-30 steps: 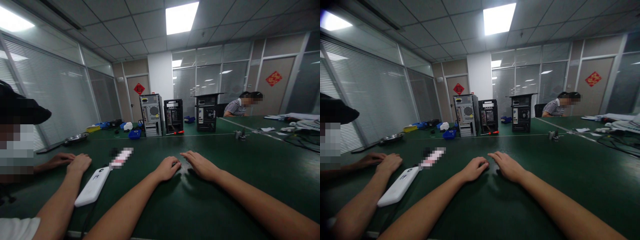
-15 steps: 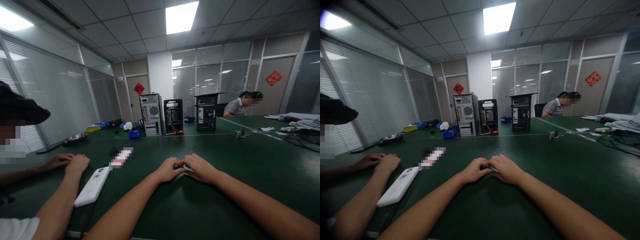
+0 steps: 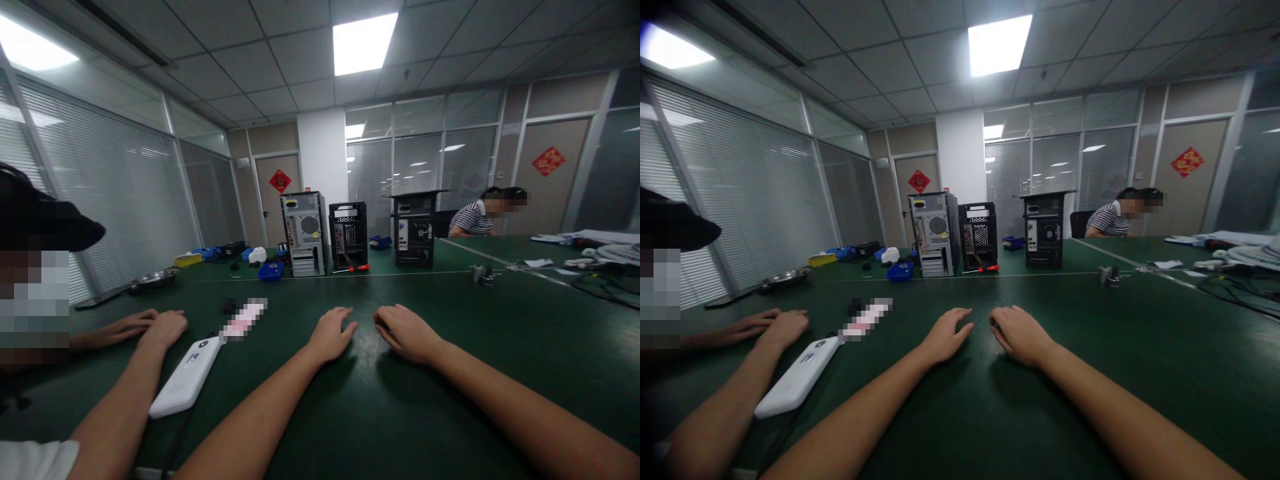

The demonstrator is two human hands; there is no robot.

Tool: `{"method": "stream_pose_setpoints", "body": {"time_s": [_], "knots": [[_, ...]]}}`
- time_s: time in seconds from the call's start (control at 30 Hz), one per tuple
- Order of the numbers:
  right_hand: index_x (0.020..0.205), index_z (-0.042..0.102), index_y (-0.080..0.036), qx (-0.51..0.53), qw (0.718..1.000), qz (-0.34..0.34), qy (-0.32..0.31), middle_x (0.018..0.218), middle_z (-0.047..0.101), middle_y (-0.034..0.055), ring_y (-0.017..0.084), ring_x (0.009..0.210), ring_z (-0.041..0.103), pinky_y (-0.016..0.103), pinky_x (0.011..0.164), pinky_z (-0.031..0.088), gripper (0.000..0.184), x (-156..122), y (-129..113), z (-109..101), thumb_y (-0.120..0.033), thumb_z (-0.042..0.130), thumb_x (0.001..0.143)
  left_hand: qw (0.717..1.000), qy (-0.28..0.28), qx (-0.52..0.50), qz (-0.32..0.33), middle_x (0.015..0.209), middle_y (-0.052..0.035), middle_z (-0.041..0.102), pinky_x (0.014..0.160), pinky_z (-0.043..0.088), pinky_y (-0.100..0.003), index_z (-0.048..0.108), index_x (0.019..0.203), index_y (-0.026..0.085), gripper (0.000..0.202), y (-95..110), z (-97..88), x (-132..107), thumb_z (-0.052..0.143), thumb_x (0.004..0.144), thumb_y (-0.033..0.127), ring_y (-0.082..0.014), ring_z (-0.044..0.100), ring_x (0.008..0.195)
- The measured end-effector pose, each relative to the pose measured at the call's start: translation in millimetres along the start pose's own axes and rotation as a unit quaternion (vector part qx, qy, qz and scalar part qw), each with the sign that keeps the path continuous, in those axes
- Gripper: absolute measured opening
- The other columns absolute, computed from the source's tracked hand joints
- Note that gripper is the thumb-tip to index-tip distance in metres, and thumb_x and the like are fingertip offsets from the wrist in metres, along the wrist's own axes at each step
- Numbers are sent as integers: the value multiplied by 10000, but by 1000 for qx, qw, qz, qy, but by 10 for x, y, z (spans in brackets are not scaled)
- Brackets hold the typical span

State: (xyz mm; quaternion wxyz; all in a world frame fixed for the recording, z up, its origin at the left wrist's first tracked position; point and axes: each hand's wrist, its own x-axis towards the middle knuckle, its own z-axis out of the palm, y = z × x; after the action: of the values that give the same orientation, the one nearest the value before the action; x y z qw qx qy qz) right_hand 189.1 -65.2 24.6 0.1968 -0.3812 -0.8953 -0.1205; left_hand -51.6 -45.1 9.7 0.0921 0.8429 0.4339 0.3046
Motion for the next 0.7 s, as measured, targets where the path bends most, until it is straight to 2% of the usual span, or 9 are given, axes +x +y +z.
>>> {"method": "stream_pose_setpoints", "body": {"time_s": [0.03, 0.1, 0.17, 0.3, 0.37, 0.5, 0.7], "knots": [[1027, 569, -187, 3, 1000, 23, -5, 973, 664, 82, 207, 872, 600, 360, 815, 403, 217, -11, 54, -9, -315, 396, 1000, 1000, 25, 10, -13, 1401, -123, 585, 1126, 388, -382, 574, 1383, 149, 488, -29, -6, 1, 540, 956, 384, -265, 531, 1288], [1007, 577, -190, 5, 998, 63, -27, 962, 678, 85, 213, 855, 616, 357, 797, 420, 267, -44, 181, -25, -360, 372, 1011, 999, 31, 15, -10, 1448, -127, 539, 1163, 357, -393, 532, 1420, 147, 517, -67, -20, -9, 548, 943, 345, -258, 491, 1334], [962, 600, -198, 4, 994, 95, -61, 922, 691, 89, 223, 823, 632, 353, 757, 433, 343, -91, 329, -38, -416, 342, 1018, 1000, -10, 8, 18, 1468, -121, 519, 1173, 353, -391, 526, 1425, 162, 514, -70, -24, -33, 544, 943, 342, -248, 471, 1357], [858, 637, -221, 13, 981, 160, -107, 853, 706, 91, 238, 793, 657, 343, 711, 441, 474, -209, 675, -52, -501, 289, 1018, 986, -130, 36, 95, 1483, -113, 509, 1162, 366, -438, 508, 1444, 197, 528, -16, 4, -88, 538, 950, 382, -271, 459, 1373], [906, 641, -227, 25, 975, 197, -98, 877, 713, 88, 241, 813, 665, 340, 718, 446, 458, -283, 875, -50, -531, 313, 1008, 980, -156, 58, 106, 1472, -99, 522, 1147, 376, -463, 539, 1416, 224, 472, 6, 18, -98, 489, 978, 391, -278, 461, 1370], [1047, 603, -220, 58, 952, 293, -70, 936, 718, 92, 234, 812, 666, 324, 711, 455, 395, -489, 1333, -28, -538, 378, 982, 978, -164, 70, 104, 1466, -95, 528, 1143, 381, -444, 546, 1408, 223, 465, 13, 16, -89, 469, 992, 415, -271, 459, 1371], [1000, 636, -179, 53, 908, 412, -45, 1010, 705, 146, 269, 921, 658, 349, 784, 438, 445, -896, 1988, 6, -454, 287, 1001, 978, -170, 71, 99, 1468, -98, 525, 1149, 374, -437, 541, 1405, 216, 462, 20, 5, -82, 480, 989, 410, -268, 457, 1372]]}}
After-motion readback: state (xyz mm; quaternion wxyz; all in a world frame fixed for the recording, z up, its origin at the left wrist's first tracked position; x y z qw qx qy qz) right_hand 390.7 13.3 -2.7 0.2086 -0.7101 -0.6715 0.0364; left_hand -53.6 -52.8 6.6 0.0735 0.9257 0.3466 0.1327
